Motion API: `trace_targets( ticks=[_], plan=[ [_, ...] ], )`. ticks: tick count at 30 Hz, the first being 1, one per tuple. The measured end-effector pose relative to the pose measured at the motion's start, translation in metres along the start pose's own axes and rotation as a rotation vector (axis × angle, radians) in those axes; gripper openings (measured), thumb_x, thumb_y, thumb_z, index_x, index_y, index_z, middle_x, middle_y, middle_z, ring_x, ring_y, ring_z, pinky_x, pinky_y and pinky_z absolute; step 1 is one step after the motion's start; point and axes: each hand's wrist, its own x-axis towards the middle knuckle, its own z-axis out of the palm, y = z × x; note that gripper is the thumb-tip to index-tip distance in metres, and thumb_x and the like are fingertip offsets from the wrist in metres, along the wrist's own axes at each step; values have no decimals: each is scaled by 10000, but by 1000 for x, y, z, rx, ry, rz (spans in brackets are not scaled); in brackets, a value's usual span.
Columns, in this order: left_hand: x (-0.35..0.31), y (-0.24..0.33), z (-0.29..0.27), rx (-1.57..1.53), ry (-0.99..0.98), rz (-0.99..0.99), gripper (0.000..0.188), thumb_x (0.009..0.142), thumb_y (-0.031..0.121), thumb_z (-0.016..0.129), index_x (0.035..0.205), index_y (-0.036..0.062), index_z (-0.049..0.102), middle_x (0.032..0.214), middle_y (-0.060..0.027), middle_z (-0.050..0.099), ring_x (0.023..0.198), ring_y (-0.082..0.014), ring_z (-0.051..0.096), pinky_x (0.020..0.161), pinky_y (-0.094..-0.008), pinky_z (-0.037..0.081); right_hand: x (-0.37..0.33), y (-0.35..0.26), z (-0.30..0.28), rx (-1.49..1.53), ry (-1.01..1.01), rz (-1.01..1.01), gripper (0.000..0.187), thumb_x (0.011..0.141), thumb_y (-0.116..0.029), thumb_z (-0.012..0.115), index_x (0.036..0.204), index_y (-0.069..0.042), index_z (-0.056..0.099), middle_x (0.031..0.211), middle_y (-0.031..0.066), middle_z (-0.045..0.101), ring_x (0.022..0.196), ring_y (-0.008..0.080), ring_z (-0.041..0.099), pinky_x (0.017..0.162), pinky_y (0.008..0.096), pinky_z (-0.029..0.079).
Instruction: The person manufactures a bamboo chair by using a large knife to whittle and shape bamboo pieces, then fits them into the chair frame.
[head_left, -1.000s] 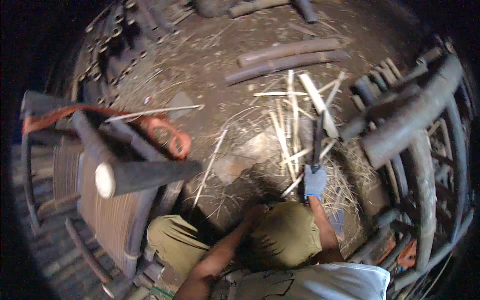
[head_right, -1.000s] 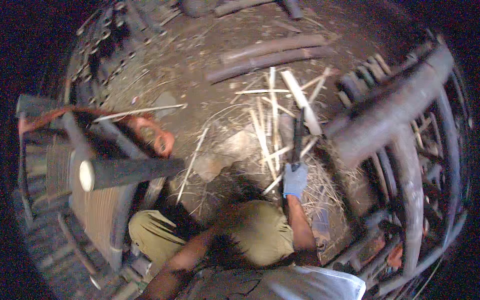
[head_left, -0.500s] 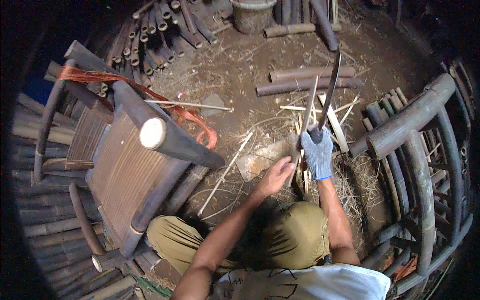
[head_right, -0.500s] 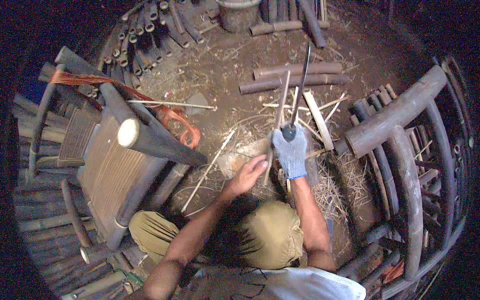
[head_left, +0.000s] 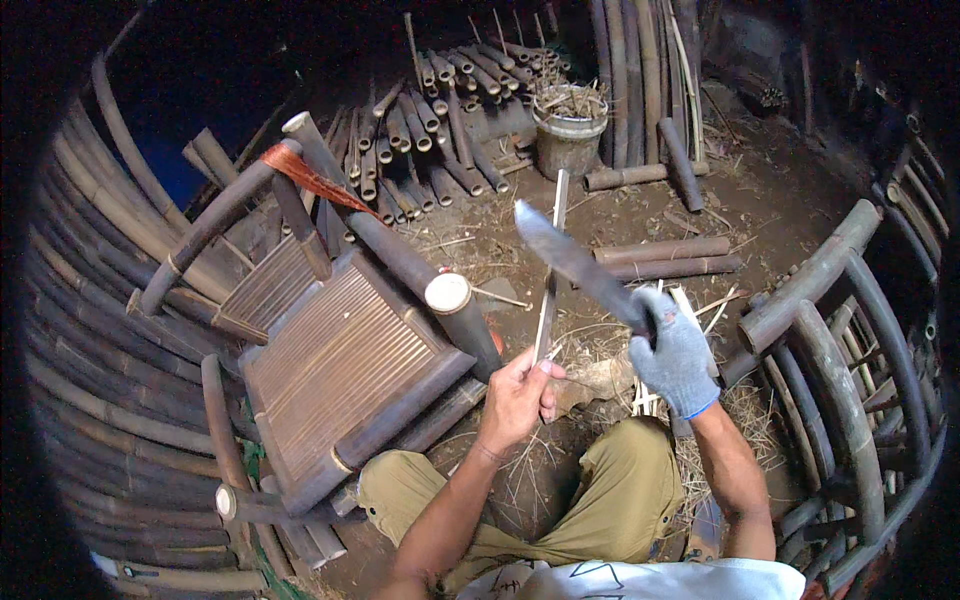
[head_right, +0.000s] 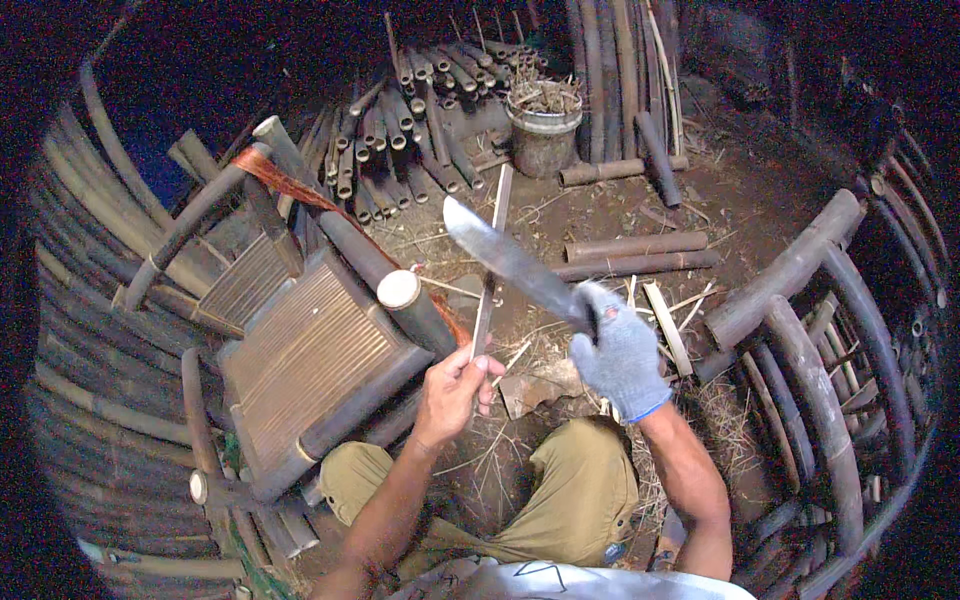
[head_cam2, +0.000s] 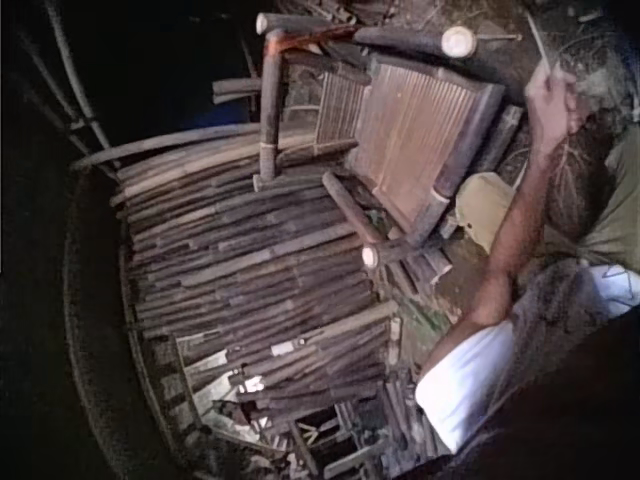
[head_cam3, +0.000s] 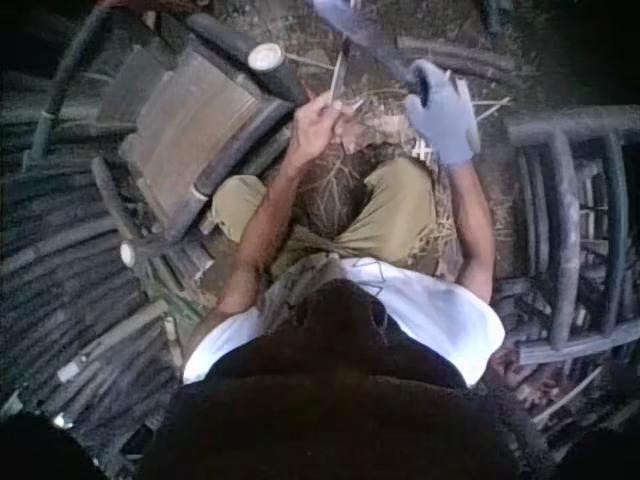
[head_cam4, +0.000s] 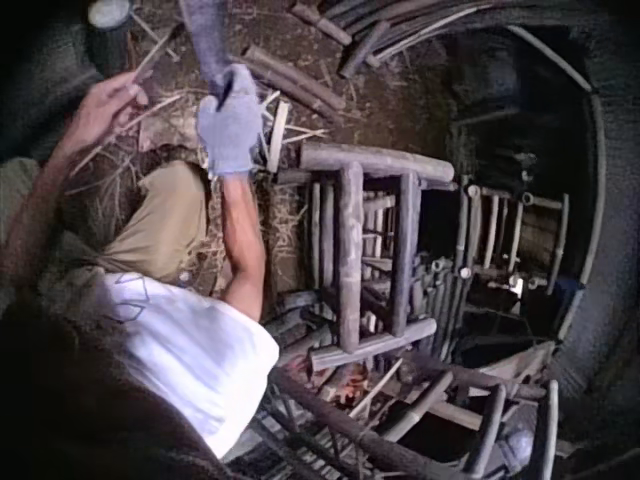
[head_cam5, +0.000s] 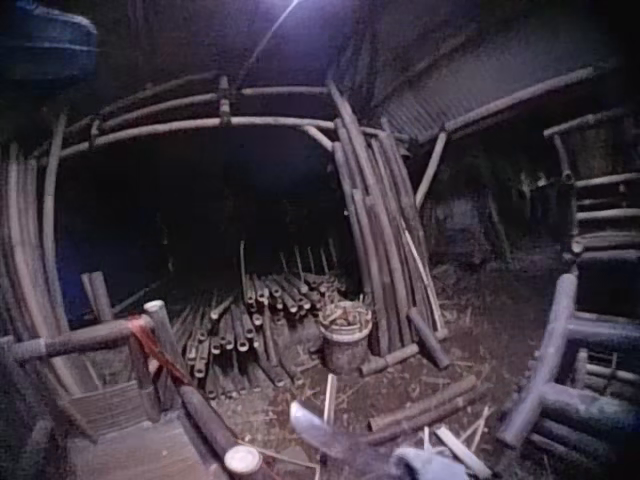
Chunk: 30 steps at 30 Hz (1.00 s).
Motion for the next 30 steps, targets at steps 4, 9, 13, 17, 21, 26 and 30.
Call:
trace_targets(
  ticks=[4, 9, 13, 17, 21, 26, 30],
  plan=[
    [-16, 21, -1, 166, 98, 138, 310, 1021, 250, 532, 889, -12, 633, 585, -9, 522, 528, -80, 472, 503, -280, 395, -12, -38, -2, -41, -114, -154, 382, 844, -420, 702, 968, -67, 624, 793, 165, 654, 753, 381, 660, 668, 457, 519],
    [-34, 24, -4, 284, 158, 176, 260, 995, 218, 554, 929, -20, 636, 623, -19, 517, 570, -102, 491, 535, -309, 417, -16, -52, 3, -107, -189, -253, 479, 862, -552, 649, 845, -74, 637, 749, 150, 643, 691, 353, 655, 619, 453, 505],
    [-44, 34, -2, 226, 198, 213, 230, 1002, 195, 537, 1028, -4, 648, 683, -11, 544, 627, -83, 481, 570, -288, 428, -6, -57, 6, -145, -169, -235, 470, 855, -544, 668, 835, -74, 640, 750, 148, 647, 698, 352, 662, 617, 458, 507],
    [-68, 38, -4, 271, 82, 131, 252, 1003, 176, 526, 1134, -11, 629, 698, -18, 540, 670, -92, 497, 620, -292, 452, 16, -28, 8, -70, 74, -118, 458, 908, -508, 630, 861, -52, 649, 801, 195, 657, 735, 397, 653, 654, 478, 512],
    [-113, 14, -14, 183, -21, 114, 441, 1033, 203, 501, 1435, 25, 480, 770, -54, 604, 648, -76, 545, 601, -255, 483, 84, 28, -42, -106, 150, 167, 431, 992, -415, 538, 839, -21, 621, 829, 241, 633, 771, 415, 635, 677, 485, 484],
    [-67, 43, -16, -274, -96, 76, 514, 1066, 250, 445, 1512, 26, 324, 770, -81, 617, 473, -55, 452, 403, -208, 395, 16, -45, -14, -11, 67, -71, 332, 904, -390, 663, 928, -58, 666, 854, 192, 681, 820, 388, 681, 695, 460, 529],
    [-50, 54, -5, -288, -20, 87, 345, 1073, 270, 425, 1267, 2, 520, 700, -58, 566, 419, -51, 415, 346, -204, 348, -26, -81, -1, 8, -180, -178, 382, 862, -462, 700, 900, -84, 665, 750, 150, 656, 709, 356, 670, 638, 451, 525]
  ],
)
